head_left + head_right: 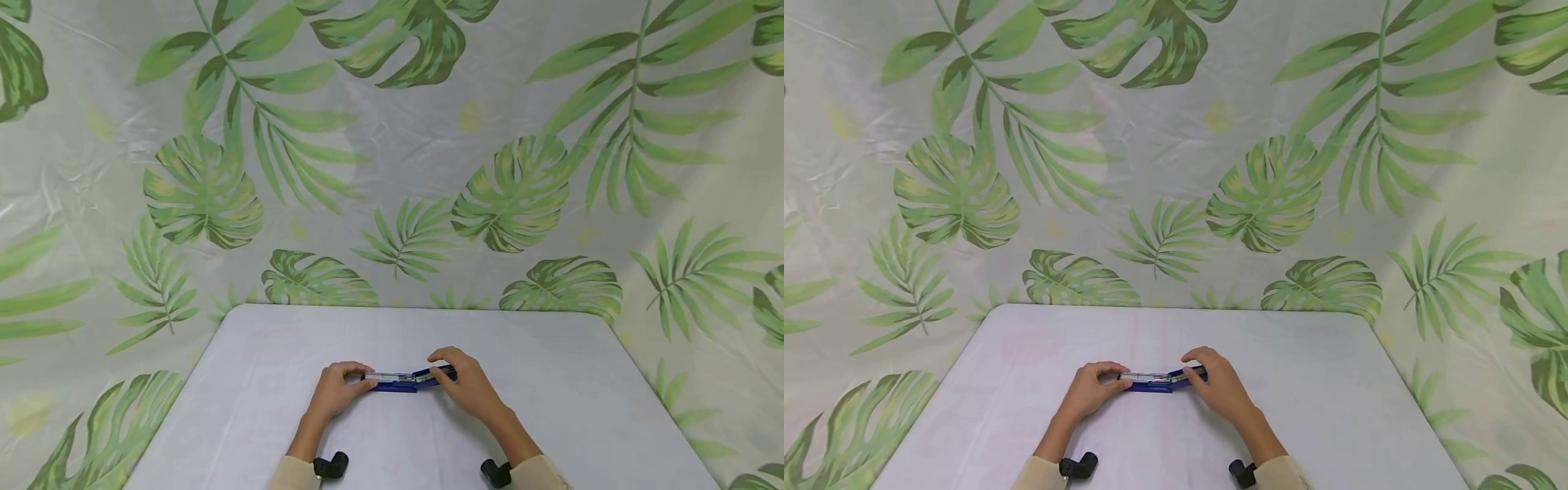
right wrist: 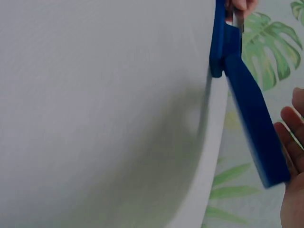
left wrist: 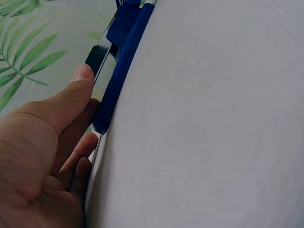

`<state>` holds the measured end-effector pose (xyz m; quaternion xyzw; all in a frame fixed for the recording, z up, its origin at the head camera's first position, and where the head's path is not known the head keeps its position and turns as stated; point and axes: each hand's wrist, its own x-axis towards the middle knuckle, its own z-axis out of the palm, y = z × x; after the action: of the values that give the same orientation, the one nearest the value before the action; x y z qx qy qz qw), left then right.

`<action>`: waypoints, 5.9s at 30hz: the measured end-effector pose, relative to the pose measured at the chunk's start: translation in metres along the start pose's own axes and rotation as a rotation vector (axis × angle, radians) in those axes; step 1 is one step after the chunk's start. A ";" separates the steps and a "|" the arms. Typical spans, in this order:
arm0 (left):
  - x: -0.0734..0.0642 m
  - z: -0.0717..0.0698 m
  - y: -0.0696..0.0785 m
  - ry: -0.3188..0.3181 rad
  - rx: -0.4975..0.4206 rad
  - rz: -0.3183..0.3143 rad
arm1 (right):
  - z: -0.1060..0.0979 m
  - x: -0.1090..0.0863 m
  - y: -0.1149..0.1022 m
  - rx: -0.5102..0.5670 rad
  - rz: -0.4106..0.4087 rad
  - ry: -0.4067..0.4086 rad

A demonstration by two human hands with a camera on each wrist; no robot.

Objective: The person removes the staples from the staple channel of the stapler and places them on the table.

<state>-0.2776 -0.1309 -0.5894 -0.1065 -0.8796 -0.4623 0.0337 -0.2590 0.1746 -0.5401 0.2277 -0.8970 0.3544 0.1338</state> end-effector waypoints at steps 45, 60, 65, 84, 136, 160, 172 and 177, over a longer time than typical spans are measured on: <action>0.000 0.001 -0.001 0.009 -0.022 0.038 | 0.066 0.017 -0.027 -0.246 -0.025 -0.076; 0.001 0.001 -0.002 0.010 -0.015 0.033 | 0.067 0.023 -0.037 -0.194 0.011 -0.034; 0.001 0.000 -0.004 0.015 -0.009 0.032 | 0.067 0.026 -0.041 -0.213 0.016 -0.068; 0.001 -0.002 -0.002 0.019 -0.027 0.050 | 0.065 0.031 -0.031 -0.190 -0.048 -0.148; -0.001 -0.001 -0.003 0.011 -0.031 0.004 | 0.017 0.014 -0.008 -0.029 -0.006 0.060; 0.000 0.000 -0.002 0.002 -0.023 0.020 | -0.029 -0.003 0.016 -0.068 -0.008 0.117; -0.001 0.002 -0.001 0.010 -0.021 0.014 | -0.041 -0.015 0.033 -0.095 -0.040 0.166; -0.002 0.001 0.002 0.012 -0.027 0.010 | -0.045 -0.019 0.038 -0.113 -0.048 0.184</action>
<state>-0.2756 -0.1296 -0.5888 -0.1084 -0.8725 -0.4748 0.0399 -0.2576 0.2366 -0.5371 0.2078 -0.8938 0.3193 0.2367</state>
